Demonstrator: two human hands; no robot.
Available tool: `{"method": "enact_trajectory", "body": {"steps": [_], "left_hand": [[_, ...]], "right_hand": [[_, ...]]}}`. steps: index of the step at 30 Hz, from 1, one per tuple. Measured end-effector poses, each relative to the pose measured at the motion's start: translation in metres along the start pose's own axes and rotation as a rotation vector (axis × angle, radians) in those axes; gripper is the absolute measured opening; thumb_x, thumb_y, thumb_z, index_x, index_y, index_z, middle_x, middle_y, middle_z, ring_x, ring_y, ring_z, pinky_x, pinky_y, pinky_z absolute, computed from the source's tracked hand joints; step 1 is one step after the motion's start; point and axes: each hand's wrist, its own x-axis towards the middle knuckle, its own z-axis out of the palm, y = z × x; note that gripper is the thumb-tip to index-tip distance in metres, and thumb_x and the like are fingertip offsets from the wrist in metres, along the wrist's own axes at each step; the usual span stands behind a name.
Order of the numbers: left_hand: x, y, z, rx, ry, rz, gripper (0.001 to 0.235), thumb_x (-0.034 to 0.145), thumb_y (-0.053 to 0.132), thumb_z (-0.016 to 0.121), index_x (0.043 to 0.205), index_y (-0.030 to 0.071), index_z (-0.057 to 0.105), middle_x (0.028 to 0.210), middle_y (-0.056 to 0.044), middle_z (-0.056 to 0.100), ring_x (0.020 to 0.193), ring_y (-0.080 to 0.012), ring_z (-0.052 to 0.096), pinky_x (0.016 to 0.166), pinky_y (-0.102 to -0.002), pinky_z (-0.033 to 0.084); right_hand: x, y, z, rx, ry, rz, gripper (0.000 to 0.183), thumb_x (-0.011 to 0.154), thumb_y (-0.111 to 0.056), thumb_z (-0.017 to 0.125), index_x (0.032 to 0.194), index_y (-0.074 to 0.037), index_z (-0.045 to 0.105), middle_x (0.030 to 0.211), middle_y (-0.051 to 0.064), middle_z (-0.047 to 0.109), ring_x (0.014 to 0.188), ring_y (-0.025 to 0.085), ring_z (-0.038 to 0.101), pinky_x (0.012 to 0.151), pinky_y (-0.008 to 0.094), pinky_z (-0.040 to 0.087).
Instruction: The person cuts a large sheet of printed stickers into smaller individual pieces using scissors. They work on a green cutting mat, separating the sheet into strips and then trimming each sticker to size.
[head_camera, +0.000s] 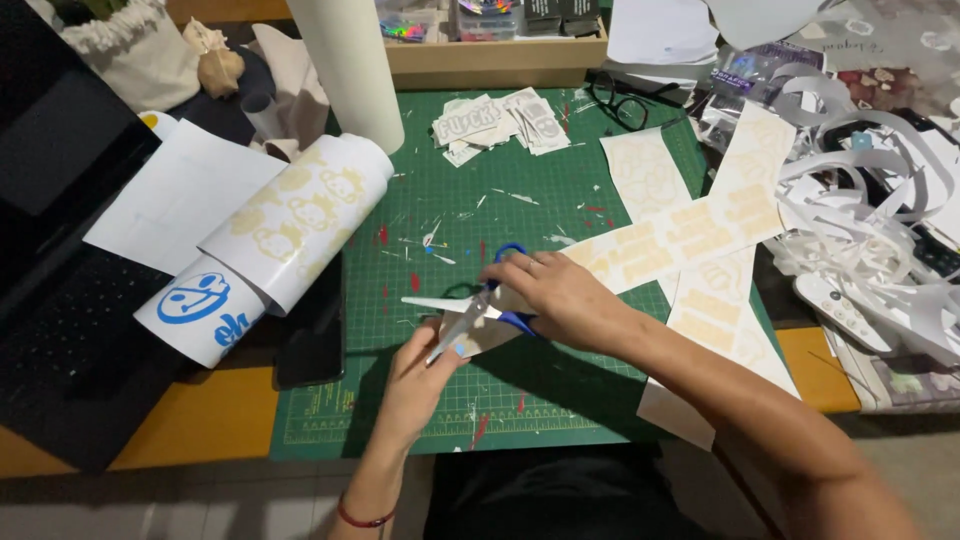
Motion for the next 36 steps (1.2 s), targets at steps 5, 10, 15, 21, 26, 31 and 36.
{"method": "enact_trajectory", "body": {"steps": [5,10,15,21,26,31,36], "left_hand": [[0.006,0.008,0.005,0.284,-0.01,0.037,0.039,0.096,0.013,0.07,0.135,0.016,0.077,0.112,-0.011,0.085,0.102,-0.0202,0.079,0.089,-0.042,0.067],[0.01,0.014,0.009,0.243,0.038,0.242,0.025,0.103,0.008,0.067,0.119,0.01,0.086,0.1,-0.014,0.087,0.096,-0.0174,0.078,0.093,-0.042,0.062],[0.023,0.039,0.019,-0.088,0.159,0.155,0.024,0.105,0.02,0.066,0.116,0.006,0.082,0.092,-0.006,0.077,0.078,-0.0109,0.067,0.074,-0.028,0.058],[0.026,0.033,0.012,-0.365,0.138,-0.008,0.053,0.105,0.042,0.061,0.138,0.003,0.073,0.131,-0.018,0.076,0.115,-0.0243,0.074,0.095,-0.041,0.064],[0.015,0.028,0.005,-0.32,0.101,-0.152,0.057,0.102,0.047,0.055,0.145,0.012,0.069,0.139,-0.011,0.075,0.123,-0.0245,0.074,0.09,-0.035,0.064],[0.011,0.015,0.003,-0.309,-0.001,-0.162,0.064,0.096,0.024,0.07,0.158,0.01,0.057,0.144,-0.01,0.072,0.125,-0.0225,0.073,0.098,-0.037,0.065],[0.006,-0.005,0.004,-0.428,-0.04,-0.044,0.054,0.106,0.008,0.066,0.158,0.001,0.054,0.147,-0.031,0.065,0.129,-0.0376,0.069,0.102,-0.056,0.063]], "right_hand": [[0.009,0.001,-0.006,0.013,0.026,-0.065,0.055,0.094,-0.013,0.081,0.142,-0.015,0.054,0.106,0.009,0.067,0.096,0.039,0.073,0.085,0.051,0.058],[0.0,0.028,0.019,0.122,0.12,-0.124,0.039,0.095,-0.03,0.077,0.127,-0.018,0.058,0.088,0.009,0.067,0.074,0.042,0.072,0.072,0.057,0.058],[-0.005,0.049,-0.023,0.104,0.333,0.192,0.056,0.091,-0.014,0.078,0.143,-0.023,0.061,0.104,0.003,0.077,0.1,0.034,0.076,0.092,0.051,0.058],[-0.088,-0.044,-0.076,0.681,0.488,0.492,0.034,0.101,-0.02,0.076,0.125,-0.005,0.058,0.107,0.011,0.07,0.095,0.024,0.071,0.082,0.036,0.057],[-0.148,-0.075,-0.025,0.85,-0.166,0.677,0.047,0.087,-0.054,0.073,0.117,-0.017,0.075,0.09,-0.003,0.085,0.078,0.011,0.077,0.074,0.028,0.059],[-0.133,-0.085,0.003,0.86,-0.581,0.643,0.045,0.094,-0.062,0.062,0.106,-0.021,0.074,0.069,-0.004,0.065,0.059,0.012,0.057,0.059,0.029,0.044],[-0.129,-0.088,0.014,0.988,-0.428,0.696,0.038,0.095,-0.048,0.075,0.095,-0.011,0.071,0.066,0.013,0.083,0.056,0.031,0.076,0.061,0.043,0.06]]}}
